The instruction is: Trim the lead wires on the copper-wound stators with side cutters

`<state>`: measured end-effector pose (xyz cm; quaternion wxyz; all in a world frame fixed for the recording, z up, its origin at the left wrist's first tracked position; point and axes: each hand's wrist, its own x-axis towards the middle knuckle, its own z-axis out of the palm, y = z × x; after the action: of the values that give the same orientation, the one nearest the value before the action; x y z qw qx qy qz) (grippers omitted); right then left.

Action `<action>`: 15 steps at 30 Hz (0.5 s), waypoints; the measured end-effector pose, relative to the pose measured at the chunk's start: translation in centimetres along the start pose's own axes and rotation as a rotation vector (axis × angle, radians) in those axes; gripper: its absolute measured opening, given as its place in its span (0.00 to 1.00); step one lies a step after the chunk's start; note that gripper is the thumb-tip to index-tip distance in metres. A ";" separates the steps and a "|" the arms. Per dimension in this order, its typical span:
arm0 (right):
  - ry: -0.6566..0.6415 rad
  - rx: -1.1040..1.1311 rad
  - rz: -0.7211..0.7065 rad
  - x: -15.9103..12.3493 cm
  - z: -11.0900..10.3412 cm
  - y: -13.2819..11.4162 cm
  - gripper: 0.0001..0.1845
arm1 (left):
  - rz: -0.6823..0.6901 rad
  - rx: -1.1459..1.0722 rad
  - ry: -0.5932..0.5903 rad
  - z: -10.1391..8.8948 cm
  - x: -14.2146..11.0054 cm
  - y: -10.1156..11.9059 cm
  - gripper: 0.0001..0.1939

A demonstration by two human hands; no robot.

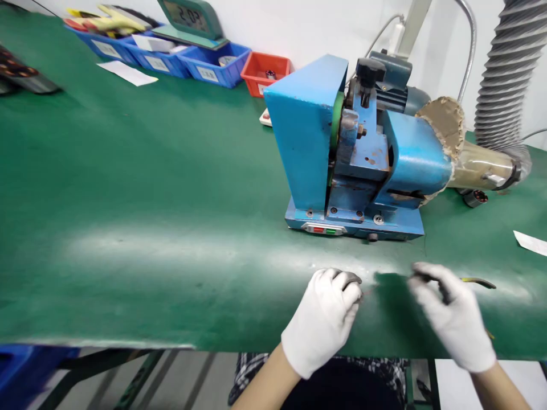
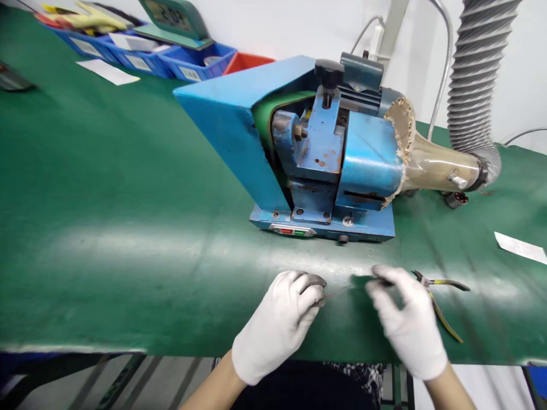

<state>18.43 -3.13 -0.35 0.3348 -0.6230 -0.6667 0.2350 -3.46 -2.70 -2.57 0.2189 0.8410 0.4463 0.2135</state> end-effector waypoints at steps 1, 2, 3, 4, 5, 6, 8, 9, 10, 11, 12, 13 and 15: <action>-0.040 -0.035 -0.105 -0.2 0.8 -0.3 0.08 | 0.000 0.004 -0.002 0.0 0.0 0.0 0.08; -0.084 -0.071 -0.219 -0.5 1.8 -0.6 0.09 | 0.003 0.008 -0.003 0.0 0.0 0.1 0.08; -0.114 -0.110 -0.333 -0.6 2.9 -0.8 0.09 | 0.005 0.011 0.000 0.0 0.0 0.1 0.08; -0.122 -0.143 -0.430 -0.7 4.0 -0.9 0.09 | 0.006 0.012 0.003 -0.1 -0.1 0.2 0.08; -0.113 -0.168 -0.497 -0.8 5.0 -0.8 0.11 | -0.001 0.007 0.007 -0.2 -0.1 0.1 0.08; -0.093 -0.175 -0.528 -0.8 5.7 -0.7 0.12 | -0.014 -0.011 0.016 -0.3 -0.3 0.1 0.07; -0.059 -0.158 -0.526 -0.9 6.6 -0.3 0.13 | -0.083 -0.062 0.034 -0.5 -0.5 -0.3 0.13; -0.049 -0.148 -0.524 -0.9 6.7 -0.2 0.13 | -0.128 -0.077 0.043 -0.6 -0.7 -0.6 0.20; -0.043 -0.135 -0.518 -0.8 6.7 -0.1 0.12 | -0.169 -0.081 0.047 -0.7 -0.8 -0.9 0.27; -0.043 -0.121 -0.513 -0.8 6.7 -0.2 0.12 | -0.200 -0.074 0.043 -0.7 -0.9 -1.2 0.31; -0.042 -0.107 -0.511 -0.8 6.5 -0.3 0.13 | -0.219 -0.064 0.034 -0.7 -1.0 -1.5 0.32; -0.040 -0.095 -0.510 -0.7 6.4 -0.5 0.13 | -0.230 -0.065 0.033 -0.7 -1.1 -1.7 0.30; -0.029 -0.078 -0.509 -0.6 5.9 -1.1 0.14 | -0.250 -0.145 0.050 -0.6 -1.1 -1.6 0.27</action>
<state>13.35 -3.28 -3.57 0.3490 -0.4441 -0.8155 0.1262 -5.44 -2.70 -3.14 0.2927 0.7554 0.5361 0.2372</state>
